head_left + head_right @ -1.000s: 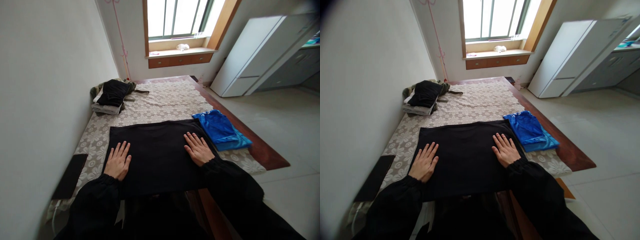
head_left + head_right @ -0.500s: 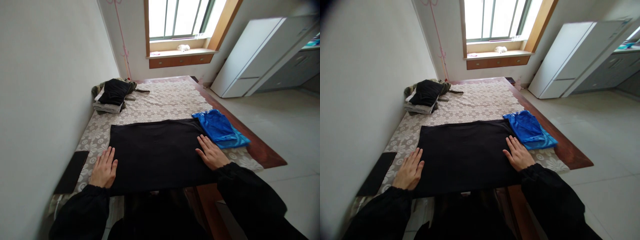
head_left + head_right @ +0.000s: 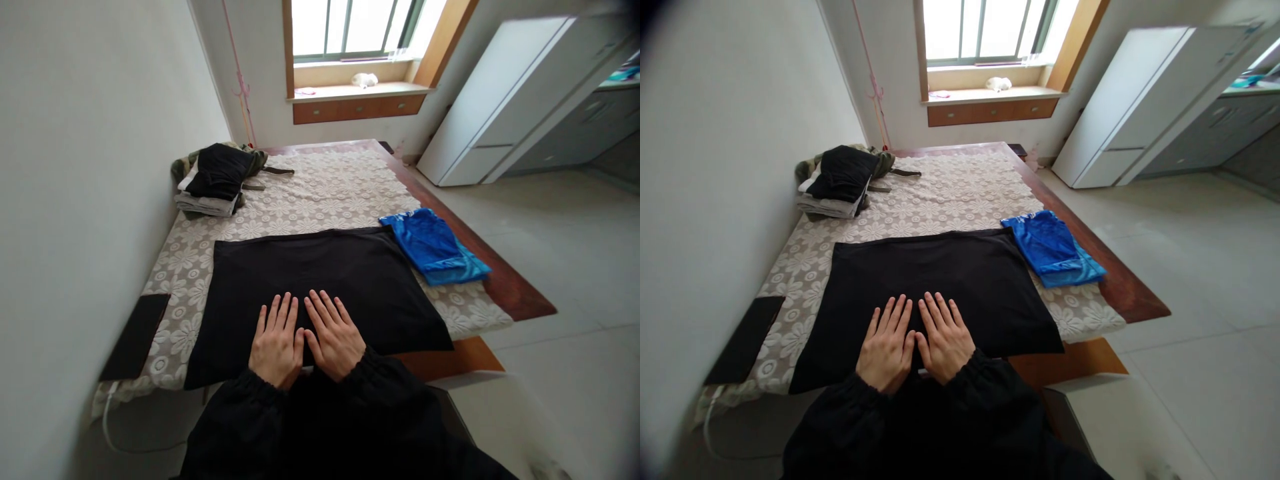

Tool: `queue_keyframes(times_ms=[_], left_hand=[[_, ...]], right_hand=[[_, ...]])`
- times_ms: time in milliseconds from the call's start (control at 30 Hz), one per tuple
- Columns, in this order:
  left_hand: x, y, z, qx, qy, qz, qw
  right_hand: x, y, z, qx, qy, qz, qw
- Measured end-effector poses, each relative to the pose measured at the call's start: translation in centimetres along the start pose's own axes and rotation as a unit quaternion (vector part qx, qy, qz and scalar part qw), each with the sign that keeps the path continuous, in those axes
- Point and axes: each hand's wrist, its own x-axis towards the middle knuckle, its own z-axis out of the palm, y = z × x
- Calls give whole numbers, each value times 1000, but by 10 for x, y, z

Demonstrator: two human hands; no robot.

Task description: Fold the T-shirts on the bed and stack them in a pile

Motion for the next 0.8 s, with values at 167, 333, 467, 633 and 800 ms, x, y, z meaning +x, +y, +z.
queue_keyframes(times_ms=[167, 333, 467, 633, 800], left_hand=[[-12, -23, -11, 3, -22, 77, 997], [-14, -32, -17, 6, -58, 175, 983], [-14, -35, -15, 5, -53, 191, 980], [-13, -43, -14, 3, -52, 214, 975], [-13, -50, -15, 8, -59, 231, 971]], right_hand=[[-5, 11, -11, 6, -19, -40, 999], [-5, 12, -11, 19, -25, -116, 993], [-5, 16, -8, 11, -25, -133, 991], [-6, 21, -9, 7, -31, -147, 989], [-7, 23, -11, 1, -41, -149, 988]])
